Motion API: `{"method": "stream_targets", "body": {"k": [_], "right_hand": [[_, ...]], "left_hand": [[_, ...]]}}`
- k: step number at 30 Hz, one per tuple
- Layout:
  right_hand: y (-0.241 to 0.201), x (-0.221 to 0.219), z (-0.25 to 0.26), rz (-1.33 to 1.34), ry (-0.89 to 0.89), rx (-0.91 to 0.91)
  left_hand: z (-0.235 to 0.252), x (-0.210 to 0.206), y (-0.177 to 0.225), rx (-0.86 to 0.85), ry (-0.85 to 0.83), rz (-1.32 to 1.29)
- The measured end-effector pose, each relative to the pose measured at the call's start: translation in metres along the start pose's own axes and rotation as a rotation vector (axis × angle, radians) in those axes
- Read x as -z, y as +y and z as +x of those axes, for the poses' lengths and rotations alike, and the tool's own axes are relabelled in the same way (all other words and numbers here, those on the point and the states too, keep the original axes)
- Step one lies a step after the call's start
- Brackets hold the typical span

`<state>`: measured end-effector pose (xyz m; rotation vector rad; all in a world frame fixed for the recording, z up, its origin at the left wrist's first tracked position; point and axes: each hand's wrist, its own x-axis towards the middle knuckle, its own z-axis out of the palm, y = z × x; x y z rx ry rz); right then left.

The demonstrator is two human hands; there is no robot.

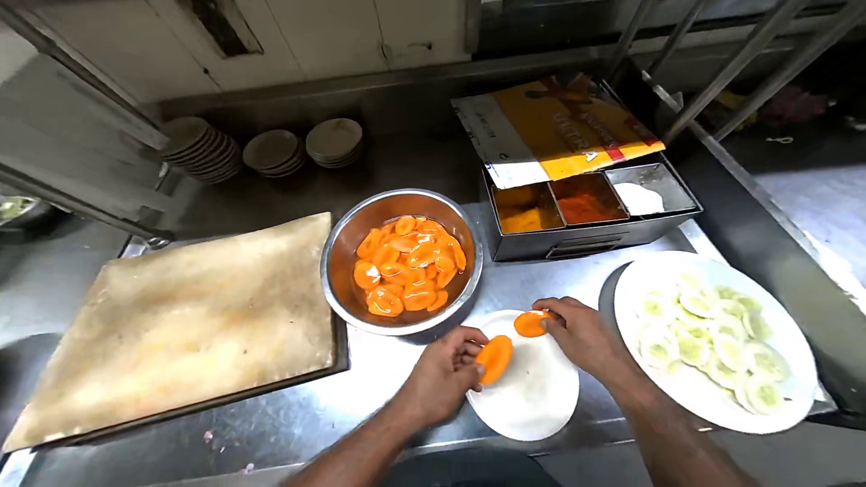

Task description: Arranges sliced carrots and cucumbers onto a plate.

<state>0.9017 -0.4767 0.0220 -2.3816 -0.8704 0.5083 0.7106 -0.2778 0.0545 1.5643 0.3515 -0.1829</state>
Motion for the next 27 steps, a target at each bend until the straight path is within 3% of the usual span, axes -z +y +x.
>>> {"method": "stream_targets", "body": {"k": [7,12,15,18,21,24,27], "right_hand": [[0.01,-0.001,-0.012,0.054,0.137,0.072],[-0.001,-0.011,-0.052,0.223,-0.021,0.114],[0.001,-0.018,-0.054,0.35,-0.027,0.021],[0.01,-0.013,-0.047,0.278,0.016,-0.038],[0.013,-0.02,-0.039,0.062,0.133,0.111],[0.008,-0.027,-0.037,-0.06,0.262,0.183],[0.003,-0.031,-0.037,-0.1,0.313,0.157]], "left_hand": [[0.037,-0.016,-0.018,0.074,-0.143,0.078],[0.047,-0.021,-0.022,-0.009,-0.196,0.116],[0.043,-0.019,-0.018,-0.048,-0.22,0.255],[0.022,-0.006,-0.002,-0.041,-0.309,0.471],[-0.005,0.025,0.009,-0.157,-0.371,0.537],[-0.022,0.066,0.026,-0.264,-0.235,0.581],[-0.017,0.109,0.041,-0.165,0.071,0.756]]}}
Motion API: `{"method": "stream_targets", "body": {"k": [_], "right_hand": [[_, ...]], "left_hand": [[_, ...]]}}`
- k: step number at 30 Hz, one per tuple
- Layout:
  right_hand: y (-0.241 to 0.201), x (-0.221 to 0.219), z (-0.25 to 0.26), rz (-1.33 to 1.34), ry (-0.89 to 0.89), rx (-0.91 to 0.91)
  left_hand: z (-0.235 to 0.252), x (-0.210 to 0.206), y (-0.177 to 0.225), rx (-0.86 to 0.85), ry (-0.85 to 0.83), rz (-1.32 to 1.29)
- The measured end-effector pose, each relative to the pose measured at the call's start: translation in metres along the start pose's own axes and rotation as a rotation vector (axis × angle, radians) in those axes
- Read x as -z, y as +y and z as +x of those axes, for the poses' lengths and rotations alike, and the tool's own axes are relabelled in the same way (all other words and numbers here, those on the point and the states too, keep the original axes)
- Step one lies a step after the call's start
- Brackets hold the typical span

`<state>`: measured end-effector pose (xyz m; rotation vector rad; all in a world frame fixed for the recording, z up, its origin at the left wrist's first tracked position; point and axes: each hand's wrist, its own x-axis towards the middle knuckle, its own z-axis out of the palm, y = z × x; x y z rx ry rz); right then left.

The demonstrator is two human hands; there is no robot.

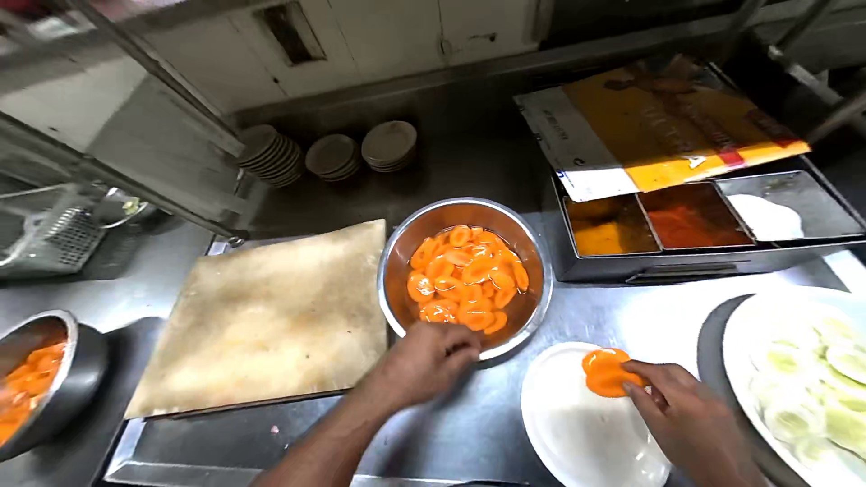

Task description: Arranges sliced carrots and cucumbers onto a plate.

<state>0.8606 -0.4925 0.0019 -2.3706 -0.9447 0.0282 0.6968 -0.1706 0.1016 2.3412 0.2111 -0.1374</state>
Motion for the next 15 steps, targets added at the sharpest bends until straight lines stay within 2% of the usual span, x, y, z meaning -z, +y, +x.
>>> {"method": "stream_targets", "body": {"k": [2,7,15], "right_hand": [[-0.001,0.0,0.0,-0.001,-0.004,-0.021],[0.001,0.004,0.0,0.013,-0.036,-0.066],[0.005,0.01,-0.004,0.076,-0.071,-0.109]], "left_hand": [[0.015,0.017,-0.016,0.149,0.022,0.222],[0.048,0.014,-0.041,0.299,-0.199,0.555],[0.06,0.014,-0.048,0.346,-0.343,0.53]]}}
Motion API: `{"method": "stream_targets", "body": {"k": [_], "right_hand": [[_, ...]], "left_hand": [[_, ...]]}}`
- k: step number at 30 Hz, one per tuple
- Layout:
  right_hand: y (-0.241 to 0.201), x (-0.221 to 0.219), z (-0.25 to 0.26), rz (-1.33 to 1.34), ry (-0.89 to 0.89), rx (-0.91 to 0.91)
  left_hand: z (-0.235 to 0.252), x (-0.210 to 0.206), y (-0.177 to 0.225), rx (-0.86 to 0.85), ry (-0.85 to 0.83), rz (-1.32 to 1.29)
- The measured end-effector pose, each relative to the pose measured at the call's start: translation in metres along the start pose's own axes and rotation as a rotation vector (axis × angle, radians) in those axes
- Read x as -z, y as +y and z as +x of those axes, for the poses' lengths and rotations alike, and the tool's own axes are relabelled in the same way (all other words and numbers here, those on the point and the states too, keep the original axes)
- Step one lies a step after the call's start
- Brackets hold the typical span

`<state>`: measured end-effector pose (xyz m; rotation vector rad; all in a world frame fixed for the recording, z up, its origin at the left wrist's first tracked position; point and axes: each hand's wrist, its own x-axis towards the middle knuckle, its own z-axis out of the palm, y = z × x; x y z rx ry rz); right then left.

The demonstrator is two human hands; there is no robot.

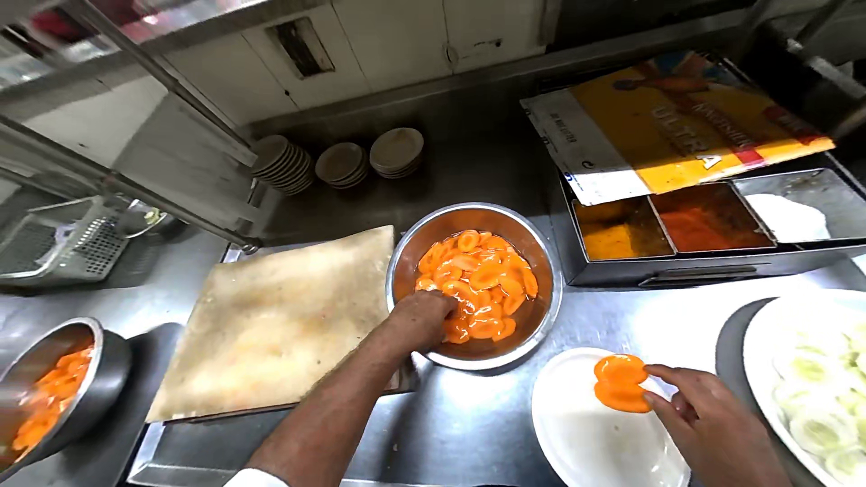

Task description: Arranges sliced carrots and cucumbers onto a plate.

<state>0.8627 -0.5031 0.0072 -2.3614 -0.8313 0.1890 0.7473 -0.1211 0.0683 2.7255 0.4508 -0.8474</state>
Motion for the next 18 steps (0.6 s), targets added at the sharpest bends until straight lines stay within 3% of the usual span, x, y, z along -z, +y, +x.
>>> {"method": "stream_targets", "body": {"k": [7,12,18], "right_hand": [[-0.001,0.006,0.0,0.034,0.034,0.015],[-0.014,0.007,0.003,0.088,0.06,0.088],[-0.032,0.001,0.007,0.145,0.104,0.164]], "left_hand": [[-0.001,0.006,-0.003,-0.085,-0.053,-0.074],[-0.016,0.016,-0.011,-0.174,0.087,-0.254],[-0.031,0.022,-0.019,-0.125,0.262,-0.395]]}}
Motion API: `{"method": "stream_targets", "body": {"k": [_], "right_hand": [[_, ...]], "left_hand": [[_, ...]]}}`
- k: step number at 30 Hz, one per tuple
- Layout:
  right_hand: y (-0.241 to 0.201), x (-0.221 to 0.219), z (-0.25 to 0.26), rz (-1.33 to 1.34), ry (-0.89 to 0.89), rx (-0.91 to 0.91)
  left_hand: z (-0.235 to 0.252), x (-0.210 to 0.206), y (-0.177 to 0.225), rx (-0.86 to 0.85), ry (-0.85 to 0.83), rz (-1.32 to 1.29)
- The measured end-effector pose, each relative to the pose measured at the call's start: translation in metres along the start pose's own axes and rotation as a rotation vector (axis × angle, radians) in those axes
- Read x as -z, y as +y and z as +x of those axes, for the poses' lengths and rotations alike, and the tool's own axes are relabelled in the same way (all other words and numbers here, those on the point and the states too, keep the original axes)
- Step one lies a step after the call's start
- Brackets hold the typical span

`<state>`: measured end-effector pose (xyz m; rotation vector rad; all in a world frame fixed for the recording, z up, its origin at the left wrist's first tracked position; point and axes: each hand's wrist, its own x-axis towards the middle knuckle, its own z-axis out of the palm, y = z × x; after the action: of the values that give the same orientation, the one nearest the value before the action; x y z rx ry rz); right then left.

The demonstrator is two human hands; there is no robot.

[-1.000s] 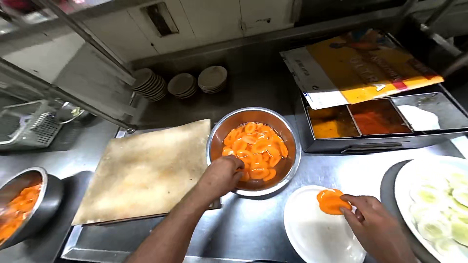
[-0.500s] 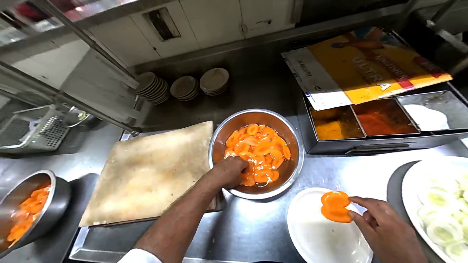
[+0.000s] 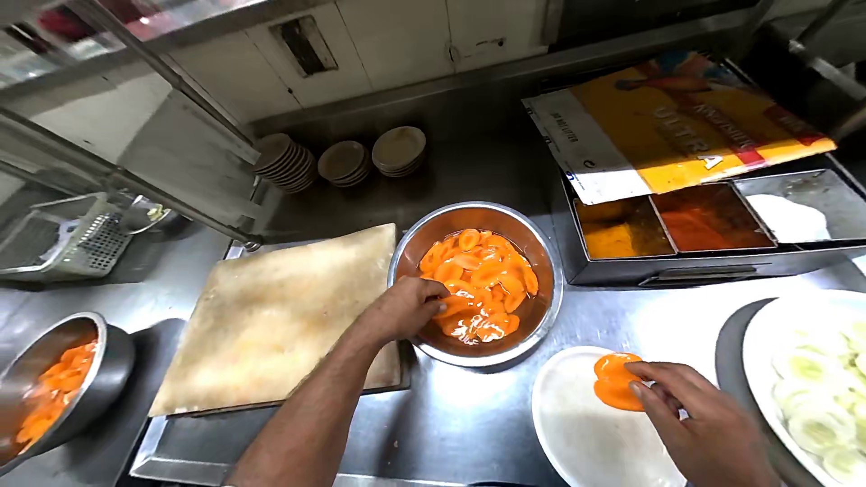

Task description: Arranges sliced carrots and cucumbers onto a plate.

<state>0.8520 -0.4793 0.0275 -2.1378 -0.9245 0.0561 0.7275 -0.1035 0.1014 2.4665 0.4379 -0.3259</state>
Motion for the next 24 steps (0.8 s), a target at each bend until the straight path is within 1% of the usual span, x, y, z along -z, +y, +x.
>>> {"method": "stream_targets", "body": {"k": [2,3,5,7,8,10,12,14,15,16,18,19,21,22,23,24], "right_hand": [[-0.01,0.001,0.002,0.096,-0.035,-0.029],[-0.017,0.003,0.003,0.199,-0.093,-0.066],[-0.036,0.003,0.005,0.472,-0.289,-0.188],[-0.053,-0.003,0.004,0.753,-0.501,-0.309],[-0.058,-0.01,0.002,0.872,-0.576,-0.362],[-0.065,-0.022,-0.005,1.033,-0.635,-0.453],[-0.065,-0.028,-0.013,1.082,-0.654,-0.538],[-0.058,-0.025,-0.018,1.011,-0.663,-0.582],[-0.055,-0.021,-0.019,0.921,-0.656,-0.595],[-0.051,-0.015,-0.022,0.809,-0.63,-0.599],[-0.035,-0.003,-0.027,0.579,-0.521,-0.555],[-0.024,0.002,-0.029,0.459,-0.47,-0.516],[-0.001,0.011,-0.03,0.24,-0.41,-0.436],[0.006,0.014,-0.03,0.163,-0.408,-0.41],[0.01,0.017,-0.03,0.104,-0.403,-0.384],[0.013,0.02,-0.029,0.067,-0.391,-0.367]], "left_hand": [[-0.008,-0.005,0.004,-0.02,0.109,-0.005],[-0.014,-0.009,0.009,-0.069,0.174,-0.004],[-0.031,-0.029,0.024,-0.267,0.277,0.014],[-0.047,-0.061,0.043,-0.497,0.316,0.032],[-0.054,-0.078,0.052,-0.598,0.343,0.059],[-0.061,-0.108,0.062,-0.753,0.381,0.115],[-0.063,-0.125,0.063,-0.816,0.328,0.099],[-0.062,-0.124,0.058,-0.791,0.234,-0.017],[-0.06,-0.116,0.056,-0.743,0.227,-0.096],[-0.056,-0.107,0.052,-0.673,0.264,-0.145],[-0.038,-0.087,0.044,-0.455,0.357,-0.082],[-0.026,-0.077,0.04,-0.322,0.331,-0.018],[-0.001,-0.06,0.04,-0.048,0.163,0.072],[0.01,-0.056,0.042,0.041,0.108,0.114],[0.016,-0.055,0.047,0.071,0.11,0.143],[0.016,-0.056,0.054,0.032,0.174,0.149]]}}
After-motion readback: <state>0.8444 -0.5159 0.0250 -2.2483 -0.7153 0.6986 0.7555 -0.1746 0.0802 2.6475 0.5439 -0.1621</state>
